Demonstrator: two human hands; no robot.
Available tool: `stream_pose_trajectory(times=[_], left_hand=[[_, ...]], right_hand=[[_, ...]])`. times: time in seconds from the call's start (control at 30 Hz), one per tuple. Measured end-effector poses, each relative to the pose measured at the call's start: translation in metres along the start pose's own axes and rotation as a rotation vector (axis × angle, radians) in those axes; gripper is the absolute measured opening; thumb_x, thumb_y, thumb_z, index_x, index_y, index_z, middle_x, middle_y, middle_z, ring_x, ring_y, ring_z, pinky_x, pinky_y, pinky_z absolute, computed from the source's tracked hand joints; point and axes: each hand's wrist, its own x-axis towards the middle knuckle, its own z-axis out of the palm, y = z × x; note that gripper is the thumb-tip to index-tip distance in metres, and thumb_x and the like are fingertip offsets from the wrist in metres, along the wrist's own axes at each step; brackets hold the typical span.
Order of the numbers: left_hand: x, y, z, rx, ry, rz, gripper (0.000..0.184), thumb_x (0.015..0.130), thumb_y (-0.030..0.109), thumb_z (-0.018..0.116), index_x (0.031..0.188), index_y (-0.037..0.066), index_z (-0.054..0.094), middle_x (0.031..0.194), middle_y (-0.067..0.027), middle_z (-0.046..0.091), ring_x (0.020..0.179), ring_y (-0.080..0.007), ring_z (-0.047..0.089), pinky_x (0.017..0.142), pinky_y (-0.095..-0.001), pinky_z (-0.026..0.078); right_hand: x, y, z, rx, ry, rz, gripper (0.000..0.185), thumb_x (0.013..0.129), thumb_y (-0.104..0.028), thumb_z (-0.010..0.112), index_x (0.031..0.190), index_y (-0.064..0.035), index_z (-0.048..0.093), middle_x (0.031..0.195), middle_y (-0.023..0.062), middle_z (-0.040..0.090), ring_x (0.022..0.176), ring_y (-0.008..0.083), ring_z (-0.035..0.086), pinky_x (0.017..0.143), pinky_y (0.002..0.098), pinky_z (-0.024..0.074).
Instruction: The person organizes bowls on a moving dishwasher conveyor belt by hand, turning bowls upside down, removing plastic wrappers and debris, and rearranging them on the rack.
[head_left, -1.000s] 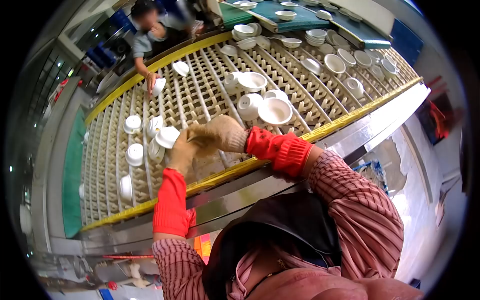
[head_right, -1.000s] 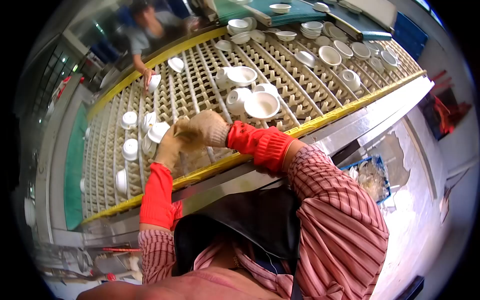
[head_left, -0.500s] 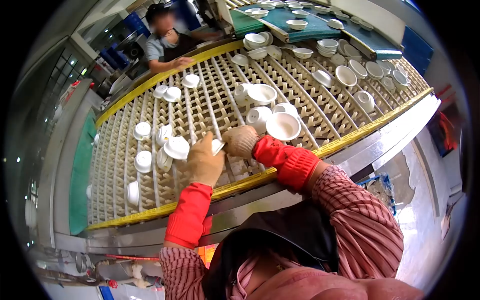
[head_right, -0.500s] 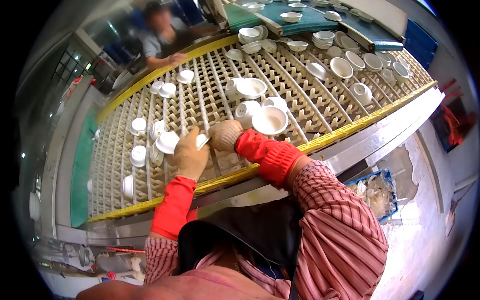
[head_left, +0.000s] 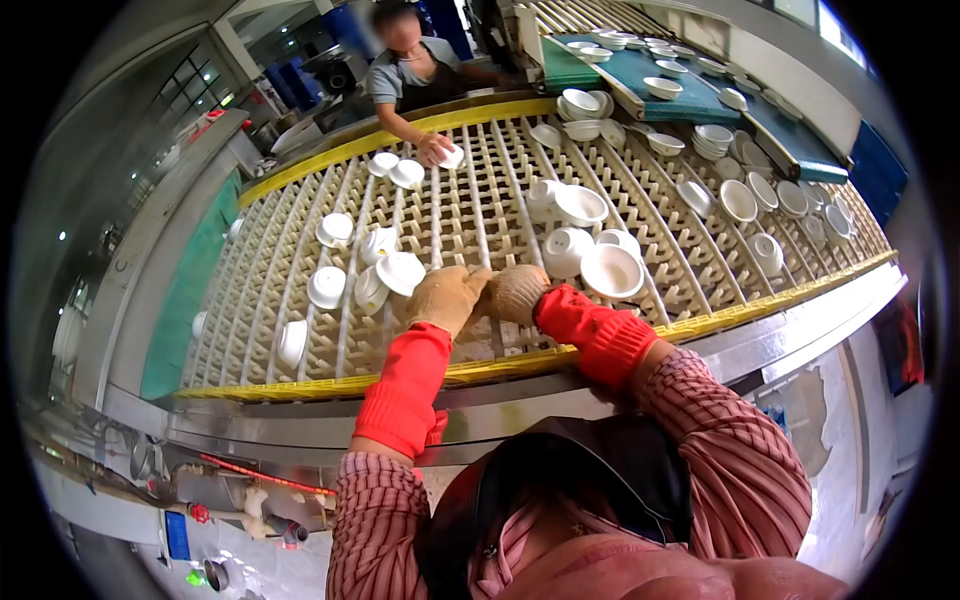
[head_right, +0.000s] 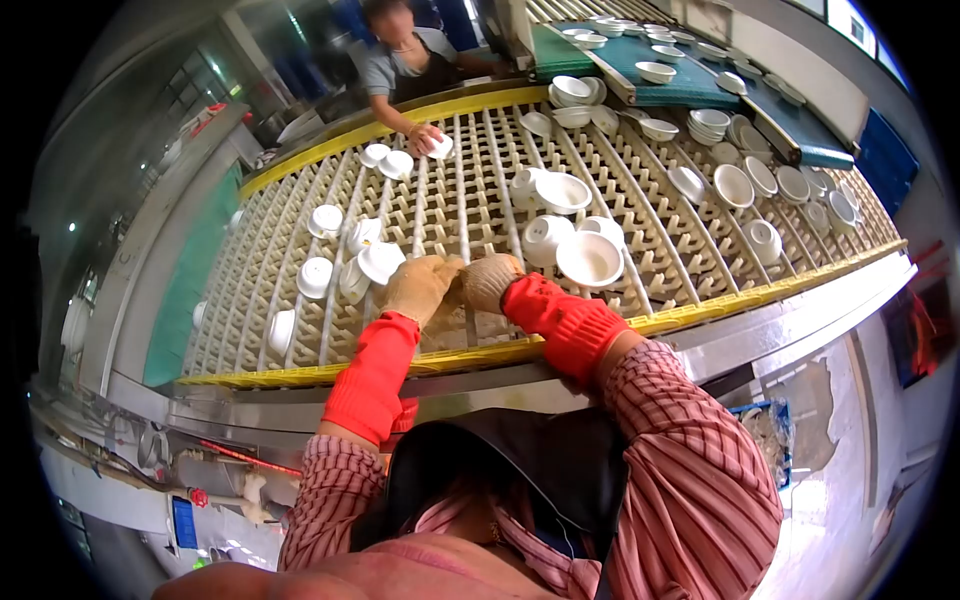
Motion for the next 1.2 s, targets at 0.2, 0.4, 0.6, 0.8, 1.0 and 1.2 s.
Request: stream_pose_trajectory(times=[0.2,0.4,0.6,0.8,1.0,1.2], left_hand=[[0.012,-0.02,0.007,-0.255,-0.04,0.148,0.05,0.11,0.052,0.059,0.121,0.008,0.081,0.114,-0.0203,0.08,0.108,-0.0418,0.074,0.096,-0.0486,0.057],[0.006,-0.021,-0.005,-0.16,-0.124,0.26,0.053,0.112,0.05,0.057,0.129,0.003,0.076,0.122,-0.0214,0.079,0.114,-0.0407,0.074,0.1,-0.0461,0.058],[0.001,-0.017,0.003,-0.143,-0.03,0.205,0.046,0.112,0.049,0.058,0.119,0.007,0.077,0.109,-0.0219,0.078,0.102,-0.0441,0.074,0.09,-0.0508,0.057],[-0.002,-0.009,-0.004,-0.109,-0.008,0.191,0.045,0.11,0.049,0.061,0.119,0.008,0.078,0.107,-0.0215,0.079,0.101,-0.0436,0.075,0.088,-0.0509,0.058],[0.0,0.001,-0.009,-0.095,0.012,0.126,0.046,0.109,0.05,0.062,0.118,0.009,0.079,0.109,-0.0211,0.08,0.103,-0.0439,0.075,0.089,-0.0503,0.059],[-0.004,-0.002,0.003,-0.051,0.119,0.18,0.048,0.111,0.05,0.059,0.104,0.005,0.075,0.097,-0.0224,0.076,0.093,-0.0464,0.071,0.084,-0.0533,0.056]], right_hand=[[-0.007,0.005,-0.004,0.089,0.05,-0.057,0.05,0.104,-0.051,0.058,0.126,-0.0148,0.083,0.123,0.0167,0.082,0.113,0.0387,0.078,0.097,0.0511,0.0615],[0.005,0.004,0.003,0.067,0.031,0.014,0.05,0.104,-0.05,0.055,0.125,-0.0134,0.083,0.12,0.0182,0.082,0.112,0.0386,0.079,0.095,0.054,0.0619],[-0.002,0.007,0.005,0.109,0.119,-0.043,0.048,0.102,-0.047,0.056,0.121,-0.0115,0.083,0.114,0.0192,0.082,0.107,0.0398,0.079,0.092,0.054,0.0621],[-0.011,0.005,-0.006,0.129,0.154,-0.061,0.048,0.104,-0.049,0.057,0.118,-0.0106,0.082,0.108,0.0196,0.082,0.104,0.0405,0.079,0.091,0.0528,0.062],[-0.012,0.007,-0.009,0.165,0.146,-0.023,0.048,0.104,-0.048,0.058,0.117,-0.0087,0.082,0.11,0.0211,0.082,0.103,0.0418,0.079,0.092,0.0529,0.0621],[0.004,0.009,0.008,0.098,0.138,-0.089,0.045,0.104,-0.042,0.059,0.124,-0.0088,0.081,0.112,0.0191,0.083,0.102,0.0375,0.081,0.089,0.0512,0.0628]])
